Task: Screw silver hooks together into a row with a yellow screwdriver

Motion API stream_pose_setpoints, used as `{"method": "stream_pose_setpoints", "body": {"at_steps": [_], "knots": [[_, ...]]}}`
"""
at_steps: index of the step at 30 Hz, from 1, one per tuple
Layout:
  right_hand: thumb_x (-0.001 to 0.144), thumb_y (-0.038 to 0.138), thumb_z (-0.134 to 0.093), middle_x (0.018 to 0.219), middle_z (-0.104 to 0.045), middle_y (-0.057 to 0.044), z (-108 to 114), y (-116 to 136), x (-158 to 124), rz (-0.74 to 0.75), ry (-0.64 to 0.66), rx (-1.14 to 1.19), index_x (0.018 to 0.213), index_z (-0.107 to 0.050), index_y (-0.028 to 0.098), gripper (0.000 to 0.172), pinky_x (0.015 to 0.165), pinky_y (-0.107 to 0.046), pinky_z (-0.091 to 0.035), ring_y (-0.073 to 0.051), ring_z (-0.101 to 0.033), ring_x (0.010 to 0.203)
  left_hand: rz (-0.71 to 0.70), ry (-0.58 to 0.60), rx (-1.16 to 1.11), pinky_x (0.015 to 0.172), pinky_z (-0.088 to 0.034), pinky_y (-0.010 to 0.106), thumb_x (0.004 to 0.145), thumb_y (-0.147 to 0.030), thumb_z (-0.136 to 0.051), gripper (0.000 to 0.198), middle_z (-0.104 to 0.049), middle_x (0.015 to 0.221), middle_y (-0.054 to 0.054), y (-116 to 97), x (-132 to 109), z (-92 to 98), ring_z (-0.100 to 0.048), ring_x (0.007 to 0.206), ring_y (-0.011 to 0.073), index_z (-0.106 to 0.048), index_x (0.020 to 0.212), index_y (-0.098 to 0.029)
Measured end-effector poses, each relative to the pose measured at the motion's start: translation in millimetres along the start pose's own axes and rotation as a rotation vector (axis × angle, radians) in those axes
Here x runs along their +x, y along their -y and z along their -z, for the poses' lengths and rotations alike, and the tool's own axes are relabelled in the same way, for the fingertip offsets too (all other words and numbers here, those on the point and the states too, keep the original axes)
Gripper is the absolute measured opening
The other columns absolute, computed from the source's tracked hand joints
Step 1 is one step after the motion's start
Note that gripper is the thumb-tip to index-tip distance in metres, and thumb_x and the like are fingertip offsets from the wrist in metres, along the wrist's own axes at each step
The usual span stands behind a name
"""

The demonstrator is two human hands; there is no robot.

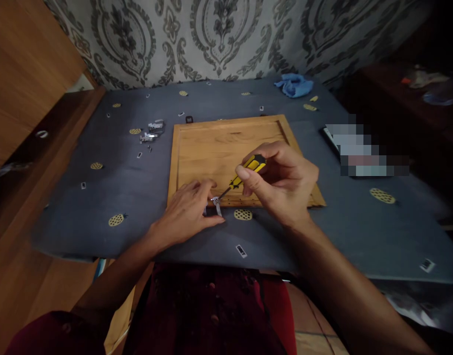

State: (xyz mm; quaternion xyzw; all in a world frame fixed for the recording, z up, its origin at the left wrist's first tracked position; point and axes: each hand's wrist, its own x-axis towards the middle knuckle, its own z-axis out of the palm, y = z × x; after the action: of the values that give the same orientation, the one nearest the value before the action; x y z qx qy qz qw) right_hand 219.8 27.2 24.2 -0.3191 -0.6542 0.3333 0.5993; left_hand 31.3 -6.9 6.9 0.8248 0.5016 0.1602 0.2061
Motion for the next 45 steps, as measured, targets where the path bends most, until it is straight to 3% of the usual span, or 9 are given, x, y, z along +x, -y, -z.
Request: {"method": "stream_pose_setpoints", "body": {"at_steps": [16,22,30,38,45], "knots": [[0.075,0.031,-0.088,0.076,-0.059,0.004,-1.4,2.3,0.2,-0.045,0.054,0.068,0.081,-0.063,0.023,0.027,0.044,-0.023,-0.047,-0.007,-0.054,0.052,0.002,0.009,0.005,0.088,-0.051,0.045,0.077,-0.034,-0.085,0.053,-0.068,0.104,0.005,-1.4,0.6,1.1,-0.065,0.102,0.0299,-0.049,0.114,-0.021],[0.088,0.030,-0.075,0.082,-0.067,0.002,5.4,5.6,2.7,-0.056,0.190,0.042,0.100,-0.073,0.022,0.015,0.047,-0.021,-0.048,-0.006,-0.061,0.052,0.020,0.017,0.008,0.089,-0.051,0.046,0.077,-0.033,-0.085,0.051,-0.068,0.105,0.006,-1.6,0.8,1.2,-0.065,0.104,0.0307,-0.049,0.111,-0.021],[0.076,0.033,-0.087,0.079,-0.067,0.001,4.6,1.9,3.7,-0.015,0.141,0.039,0.084,-0.070,0.023,0.021,0.048,-0.024,-0.051,-0.011,-0.058,0.061,0.016,0.008,0.009,0.085,-0.052,0.046,0.078,-0.035,-0.083,0.048,-0.067,0.103,0.005,-1.8,1.1,0.9,-0.065,0.099,0.0297,-0.049,0.109,-0.022],[0.074,0.037,-0.088,0.070,-0.061,0.002,3.7,2.4,5.7,0.019,0.118,0.018,0.077,-0.064,0.024,0.028,0.048,-0.025,-0.047,-0.012,-0.057,0.061,0.020,0.016,-0.004,0.088,-0.052,0.047,0.077,-0.033,-0.084,0.051,-0.068,0.104,0.005,-2.1,1.0,2.0,-0.065,0.101,0.0304,-0.049,0.113,-0.022],[0.071,0.038,-0.090,0.074,-0.066,0.003,1.9,3.5,3.7,-0.075,0.114,0.077,0.077,-0.064,0.022,0.031,0.047,-0.023,-0.050,-0.009,-0.058,0.055,0.017,0.016,-0.021,0.089,-0.051,0.046,0.079,-0.032,-0.081,0.049,-0.068,0.105,0.005,-1.4,0.1,3.5,-0.065,0.103,0.0295,-0.050,0.116,-0.022]]}}
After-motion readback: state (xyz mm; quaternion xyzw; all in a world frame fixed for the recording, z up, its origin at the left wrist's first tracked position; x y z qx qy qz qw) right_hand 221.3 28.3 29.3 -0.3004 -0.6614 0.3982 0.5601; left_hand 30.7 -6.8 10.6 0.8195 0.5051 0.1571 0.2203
